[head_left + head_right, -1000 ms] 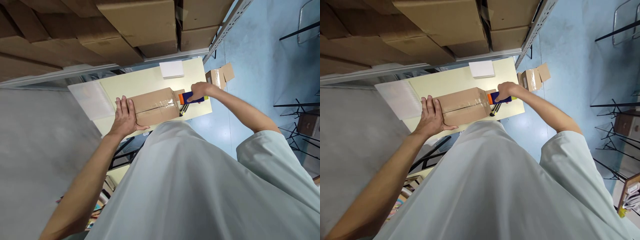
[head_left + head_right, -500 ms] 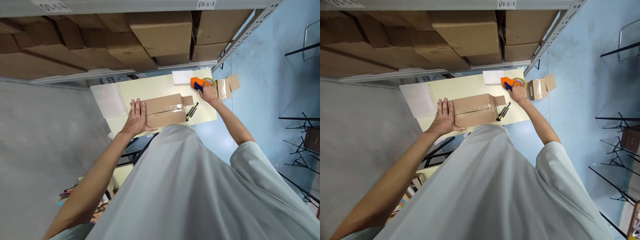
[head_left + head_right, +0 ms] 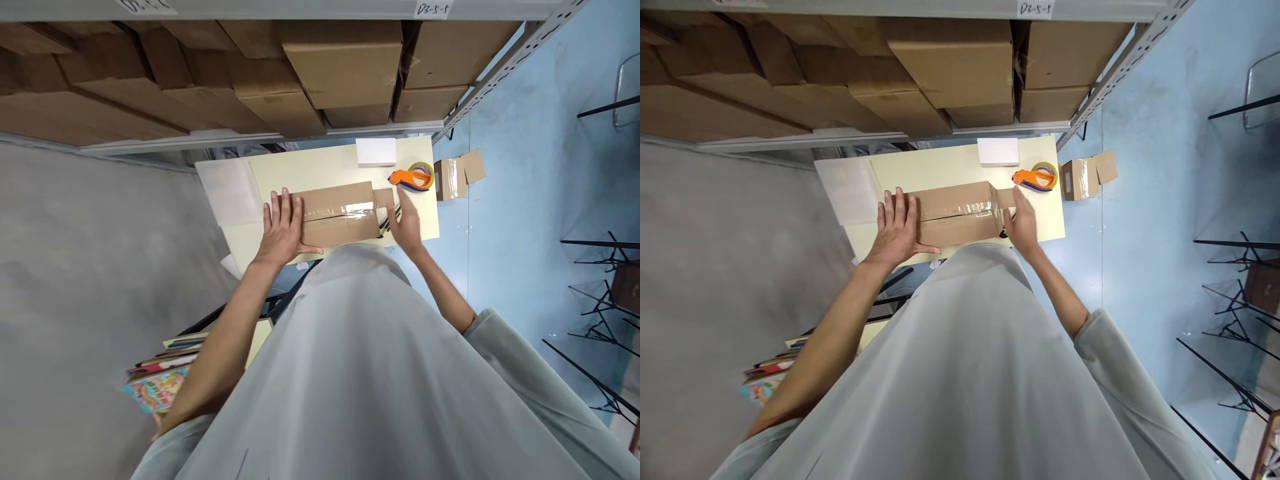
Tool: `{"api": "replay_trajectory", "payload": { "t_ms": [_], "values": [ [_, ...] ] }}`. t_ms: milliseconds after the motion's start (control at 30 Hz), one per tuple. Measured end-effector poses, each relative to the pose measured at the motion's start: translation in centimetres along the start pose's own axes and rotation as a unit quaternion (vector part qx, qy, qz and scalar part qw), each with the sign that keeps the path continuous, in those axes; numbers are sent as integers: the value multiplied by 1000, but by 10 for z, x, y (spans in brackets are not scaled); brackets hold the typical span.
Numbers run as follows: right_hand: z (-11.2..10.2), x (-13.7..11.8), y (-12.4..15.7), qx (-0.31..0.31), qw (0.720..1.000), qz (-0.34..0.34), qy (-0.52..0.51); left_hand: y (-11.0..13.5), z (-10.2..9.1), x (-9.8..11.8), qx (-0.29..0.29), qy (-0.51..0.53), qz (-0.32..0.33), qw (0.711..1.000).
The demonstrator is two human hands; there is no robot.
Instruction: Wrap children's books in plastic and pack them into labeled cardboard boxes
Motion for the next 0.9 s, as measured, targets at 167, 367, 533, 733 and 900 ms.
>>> {"api": "replay_trajectory", "payload": {
  "t_ms": [167, 367, 533, 733, 900],
  "values": [
    [49, -43, 43, -39, 997, 5, -67, 19, -2, -29, 135, 114, -112, 978],
    [65, -25, 29, -6, 990, 107, -87, 11, 39, -68, 185, 319, -213, 905],
    [68, -13, 13, -16, 978, 180, -107, 2, 52, -79, 163, 389, -212, 882],
    [61, -35, 16, -36, 960, 140, -238, 12, 11, -63, 169, 392, -121, 896],
    [30, -71, 43, -32, 960, 99, -259, 42, -32, -45, 189, 366, -51, 910]
  ]
}}
Point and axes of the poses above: each hand's wrist, its own y-axis away from the middle knuckle, its own z-axis out of the palm, x = y × z, the point moved 10 cm from there along -y, towards the middle knuckle, and after that the axes turned 6 degrees about x, right-handed, at the moved point
